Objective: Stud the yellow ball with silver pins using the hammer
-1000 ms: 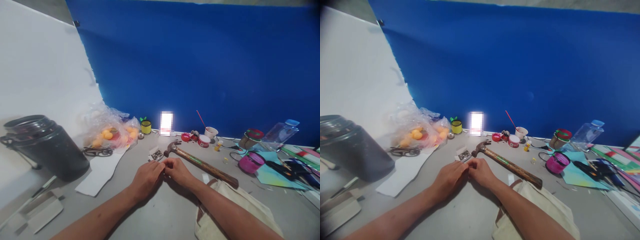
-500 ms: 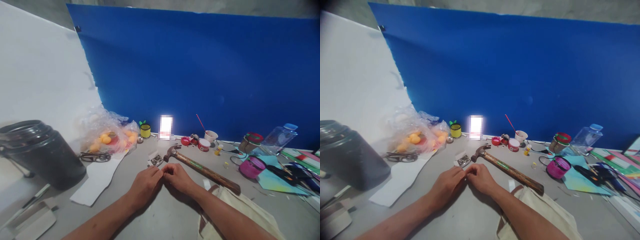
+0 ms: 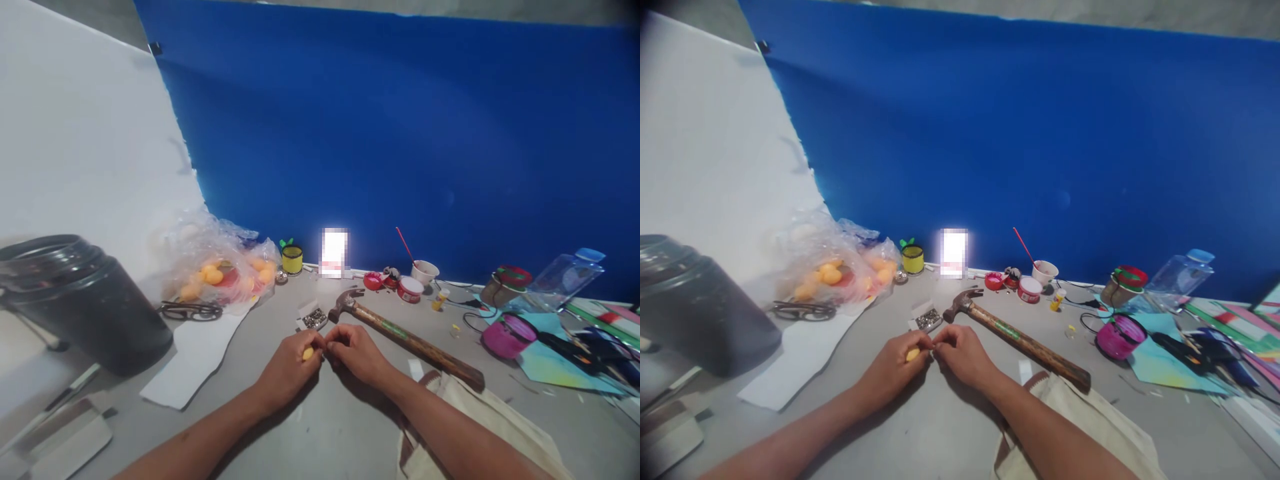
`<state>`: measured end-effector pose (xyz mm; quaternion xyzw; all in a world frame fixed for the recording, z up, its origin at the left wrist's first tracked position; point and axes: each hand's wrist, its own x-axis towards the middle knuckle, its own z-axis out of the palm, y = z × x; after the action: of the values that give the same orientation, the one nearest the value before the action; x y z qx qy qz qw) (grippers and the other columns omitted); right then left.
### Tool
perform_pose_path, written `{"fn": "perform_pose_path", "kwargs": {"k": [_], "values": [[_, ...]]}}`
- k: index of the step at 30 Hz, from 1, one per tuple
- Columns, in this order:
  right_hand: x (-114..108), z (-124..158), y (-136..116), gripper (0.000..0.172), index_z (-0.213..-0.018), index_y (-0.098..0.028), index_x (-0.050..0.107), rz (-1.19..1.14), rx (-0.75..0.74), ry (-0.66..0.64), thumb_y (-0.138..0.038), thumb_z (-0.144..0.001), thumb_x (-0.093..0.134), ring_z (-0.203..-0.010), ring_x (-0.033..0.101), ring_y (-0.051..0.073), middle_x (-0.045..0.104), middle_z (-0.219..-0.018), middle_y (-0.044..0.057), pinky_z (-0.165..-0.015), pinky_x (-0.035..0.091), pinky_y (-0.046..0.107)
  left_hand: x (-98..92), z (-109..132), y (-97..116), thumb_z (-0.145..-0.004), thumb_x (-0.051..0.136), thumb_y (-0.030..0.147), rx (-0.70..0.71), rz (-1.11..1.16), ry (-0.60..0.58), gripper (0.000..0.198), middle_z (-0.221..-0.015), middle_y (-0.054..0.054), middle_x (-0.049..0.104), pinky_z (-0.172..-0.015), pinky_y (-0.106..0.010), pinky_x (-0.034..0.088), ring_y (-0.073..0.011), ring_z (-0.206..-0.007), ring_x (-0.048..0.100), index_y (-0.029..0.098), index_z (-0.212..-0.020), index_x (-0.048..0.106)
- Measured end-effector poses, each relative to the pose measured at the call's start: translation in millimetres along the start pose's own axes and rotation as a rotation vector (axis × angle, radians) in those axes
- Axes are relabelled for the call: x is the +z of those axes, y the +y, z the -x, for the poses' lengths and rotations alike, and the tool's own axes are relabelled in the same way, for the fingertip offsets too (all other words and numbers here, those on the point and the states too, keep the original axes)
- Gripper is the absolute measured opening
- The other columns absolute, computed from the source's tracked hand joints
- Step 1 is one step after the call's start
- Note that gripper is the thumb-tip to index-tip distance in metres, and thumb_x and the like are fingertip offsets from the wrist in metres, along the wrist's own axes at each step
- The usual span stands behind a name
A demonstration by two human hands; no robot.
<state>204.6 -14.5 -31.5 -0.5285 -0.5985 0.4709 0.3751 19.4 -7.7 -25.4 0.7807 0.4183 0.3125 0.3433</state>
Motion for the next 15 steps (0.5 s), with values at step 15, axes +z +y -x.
{"fn": "perform_pose_path", "kwargs": {"k": [15], "values": [[-4.4,1.1,-2.2,0.006,-0.079,-0.018,0.065,0.021,-0.012,-0.044,-0.021,-0.078,0.060,-0.051,0.057,0.012,0.061,-0.057,-0.003,-0.053,0.042,0.024,-2.4,-5.2,4.3,-0.076,0.059,0.033,-0.409,0.759,-0.142,0.017,-0.055,0.004,0.060,-0.034,-0.019,0.020,-0.0055,-0.033,0.038,0.018,-0.083,0.056]]}}
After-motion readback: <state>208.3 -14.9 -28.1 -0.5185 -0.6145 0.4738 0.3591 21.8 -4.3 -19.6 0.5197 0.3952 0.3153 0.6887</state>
